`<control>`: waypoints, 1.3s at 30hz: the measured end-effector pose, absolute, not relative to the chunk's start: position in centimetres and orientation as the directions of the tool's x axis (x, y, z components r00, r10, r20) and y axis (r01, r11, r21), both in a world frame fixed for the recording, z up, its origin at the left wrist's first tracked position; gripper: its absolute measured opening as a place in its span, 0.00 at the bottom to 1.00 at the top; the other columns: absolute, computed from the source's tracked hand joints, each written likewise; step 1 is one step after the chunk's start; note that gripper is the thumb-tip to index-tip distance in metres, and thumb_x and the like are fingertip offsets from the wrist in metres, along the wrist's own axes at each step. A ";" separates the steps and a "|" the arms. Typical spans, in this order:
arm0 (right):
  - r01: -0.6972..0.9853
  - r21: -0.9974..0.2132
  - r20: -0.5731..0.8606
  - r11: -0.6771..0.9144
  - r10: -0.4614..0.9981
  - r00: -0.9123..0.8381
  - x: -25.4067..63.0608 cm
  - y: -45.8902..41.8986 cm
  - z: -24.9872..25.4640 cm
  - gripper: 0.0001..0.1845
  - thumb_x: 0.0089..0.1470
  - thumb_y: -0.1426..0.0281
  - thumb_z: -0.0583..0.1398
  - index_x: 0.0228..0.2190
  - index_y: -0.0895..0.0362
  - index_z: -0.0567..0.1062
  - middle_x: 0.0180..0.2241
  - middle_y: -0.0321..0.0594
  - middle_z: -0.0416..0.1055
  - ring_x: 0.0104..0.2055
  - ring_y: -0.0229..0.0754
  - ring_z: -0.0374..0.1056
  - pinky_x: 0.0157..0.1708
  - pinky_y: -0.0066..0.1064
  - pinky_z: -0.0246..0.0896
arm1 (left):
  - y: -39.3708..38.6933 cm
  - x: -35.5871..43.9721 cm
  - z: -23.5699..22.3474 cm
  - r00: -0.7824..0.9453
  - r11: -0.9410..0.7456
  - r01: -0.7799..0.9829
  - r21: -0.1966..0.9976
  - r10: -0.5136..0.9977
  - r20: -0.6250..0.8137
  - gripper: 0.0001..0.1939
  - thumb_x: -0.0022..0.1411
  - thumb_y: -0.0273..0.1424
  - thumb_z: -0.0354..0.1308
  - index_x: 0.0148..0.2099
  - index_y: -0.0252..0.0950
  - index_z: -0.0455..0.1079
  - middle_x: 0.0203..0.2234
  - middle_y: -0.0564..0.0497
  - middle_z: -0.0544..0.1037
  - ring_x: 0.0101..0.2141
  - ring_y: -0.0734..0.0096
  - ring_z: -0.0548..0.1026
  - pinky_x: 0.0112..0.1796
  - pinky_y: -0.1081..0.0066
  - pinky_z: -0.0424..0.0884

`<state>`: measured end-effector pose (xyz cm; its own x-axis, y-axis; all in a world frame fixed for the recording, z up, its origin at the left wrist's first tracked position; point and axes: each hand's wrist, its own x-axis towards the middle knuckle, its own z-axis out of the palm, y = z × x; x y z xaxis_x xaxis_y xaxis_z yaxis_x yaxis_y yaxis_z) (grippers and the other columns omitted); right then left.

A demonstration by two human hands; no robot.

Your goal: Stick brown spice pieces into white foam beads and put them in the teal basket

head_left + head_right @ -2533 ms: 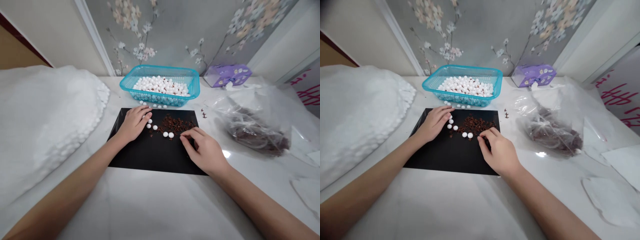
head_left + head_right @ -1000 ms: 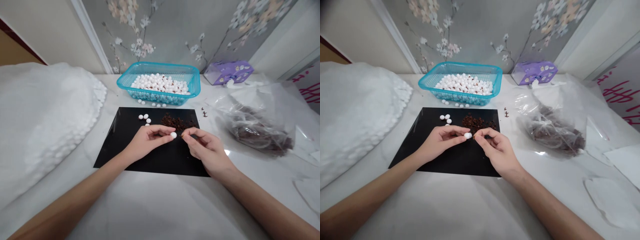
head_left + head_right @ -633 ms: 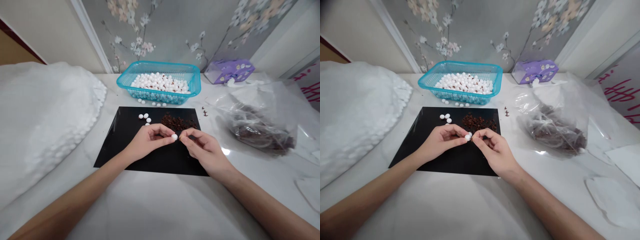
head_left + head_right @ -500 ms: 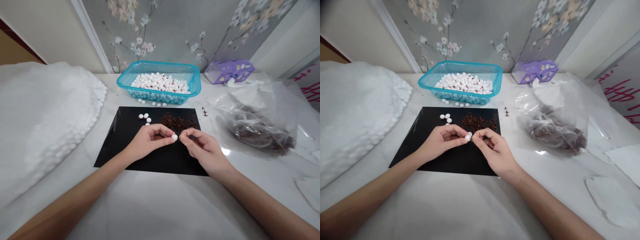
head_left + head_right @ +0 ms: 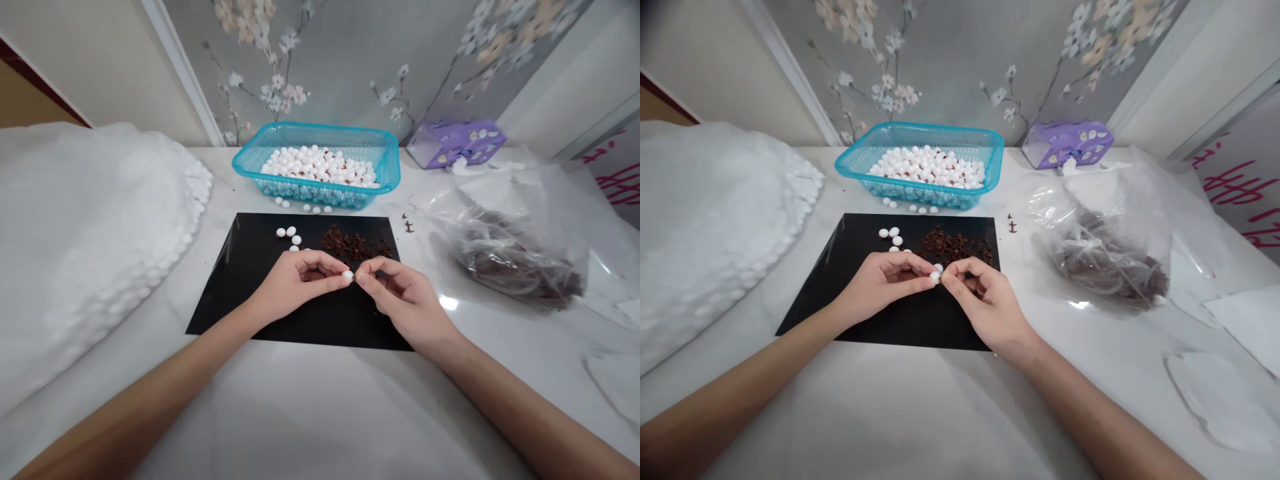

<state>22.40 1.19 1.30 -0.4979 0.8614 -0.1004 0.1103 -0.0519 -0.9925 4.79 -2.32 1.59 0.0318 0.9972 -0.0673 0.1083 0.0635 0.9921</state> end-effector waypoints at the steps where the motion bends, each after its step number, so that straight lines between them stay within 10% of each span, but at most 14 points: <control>1: 0.114 -0.992 -0.101 -0.051 0.863 -0.495 22.4 1.2 1.3 0.13 0.50 0.60 0.60 0.26 0.58 0.68 0.20 0.29 0.55 0.18 0.28 0.46 0.16 0.23 0.40 | -2.3 4.8 1.6 0.032 0.063 0.110 0.992 0.997 -0.067 0.09 0.47 0.32 0.65 0.33 0.35 0.75 0.29 0.51 0.78 0.33 0.71 0.76 0.38 0.71 0.73; 39: 0.039 -0.999 -0.010 0.008 0.896 -0.444 22.3 0.9 0.9 0.10 0.49 0.64 0.61 0.31 0.56 0.68 0.22 0.28 0.55 0.18 0.27 0.49 0.16 0.23 0.45 | -2.1 4.2 1.8 0.048 0.107 -0.029 0.994 0.993 -0.106 0.04 0.51 0.31 0.63 0.29 0.37 0.77 0.27 0.54 0.80 0.26 0.80 0.74 0.30 0.82 0.71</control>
